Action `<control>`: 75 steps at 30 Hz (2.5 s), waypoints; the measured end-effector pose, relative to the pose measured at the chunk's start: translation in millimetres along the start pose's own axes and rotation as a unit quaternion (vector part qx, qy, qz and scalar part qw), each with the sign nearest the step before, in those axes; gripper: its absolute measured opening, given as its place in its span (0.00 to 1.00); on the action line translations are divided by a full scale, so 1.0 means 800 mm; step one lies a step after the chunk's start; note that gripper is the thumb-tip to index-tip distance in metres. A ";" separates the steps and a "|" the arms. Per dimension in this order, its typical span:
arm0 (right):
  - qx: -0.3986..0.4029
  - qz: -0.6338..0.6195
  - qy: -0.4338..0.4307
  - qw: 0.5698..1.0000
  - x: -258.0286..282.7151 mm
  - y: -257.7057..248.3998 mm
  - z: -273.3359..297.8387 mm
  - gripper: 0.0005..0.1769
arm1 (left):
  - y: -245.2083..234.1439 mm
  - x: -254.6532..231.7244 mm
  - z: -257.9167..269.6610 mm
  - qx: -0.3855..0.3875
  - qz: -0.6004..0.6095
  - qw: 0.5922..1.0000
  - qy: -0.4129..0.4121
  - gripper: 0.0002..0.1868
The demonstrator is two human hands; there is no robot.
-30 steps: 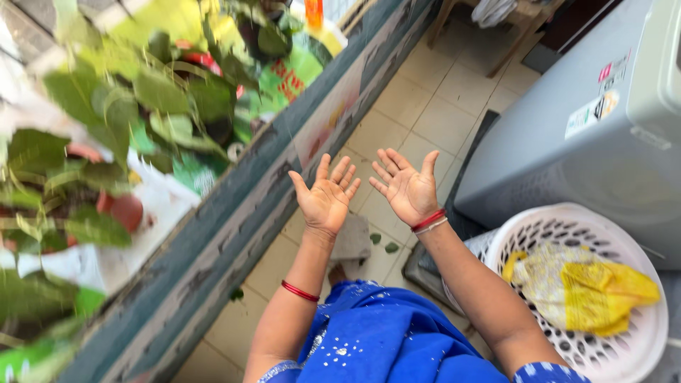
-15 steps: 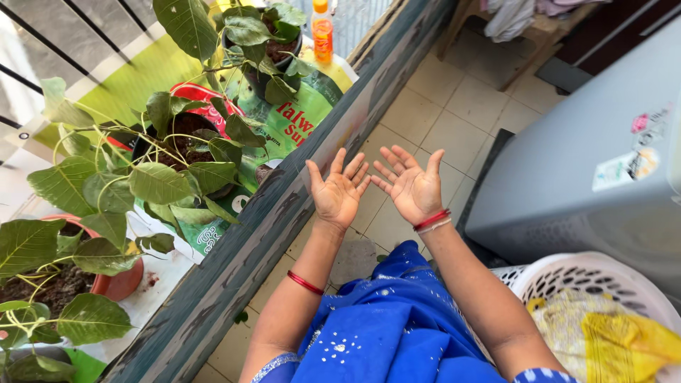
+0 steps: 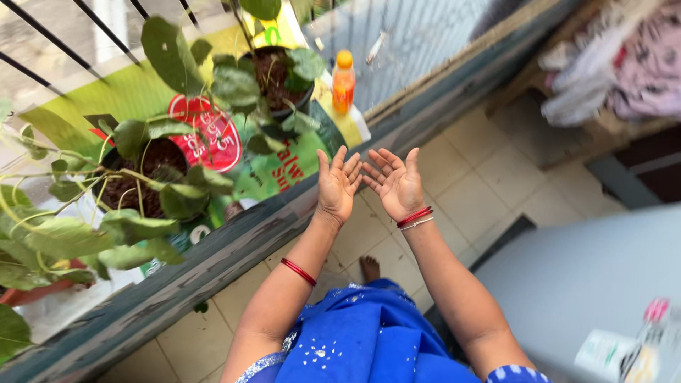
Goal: The person scrapes residue from a small container onto a surface, then places the container and other items into a blue plastic bag. They tie the bag, place it into a larger white bag, and put the white bag into a red bucket. Finally, they move the bucket to a shelf.
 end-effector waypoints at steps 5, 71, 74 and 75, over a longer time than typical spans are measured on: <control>0.006 0.110 0.017 0.994 0.036 -0.021 -0.100 0.32 | 0.019 0.000 -0.064 -0.072 -0.047 0.995 0.042 0.54; 0.843 0.406 0.034 0.351 -0.603 0.374 0.512 0.28 | -0.308 -0.062 0.875 -0.569 -0.049 0.627 0.530 0.39; 0.853 0.386 0.139 0.322 -0.642 0.362 0.579 0.32 | -0.311 -0.040 0.941 -0.575 0.005 0.611 0.544 0.37; 0.862 0.374 0.147 0.309 -0.651 0.357 0.603 0.33 | -0.311 -0.031 0.962 -0.593 0.015 0.590 0.548 0.34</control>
Point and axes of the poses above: each hand's wrist, its own z-axis away from the middle knuckle, its own y-axis out of the palm, x = y × z, the point moved 5 cm from there along -z, towards the middle knuckle, and after that the axes turned 2 degrees about -x, right-handed, at the moved point
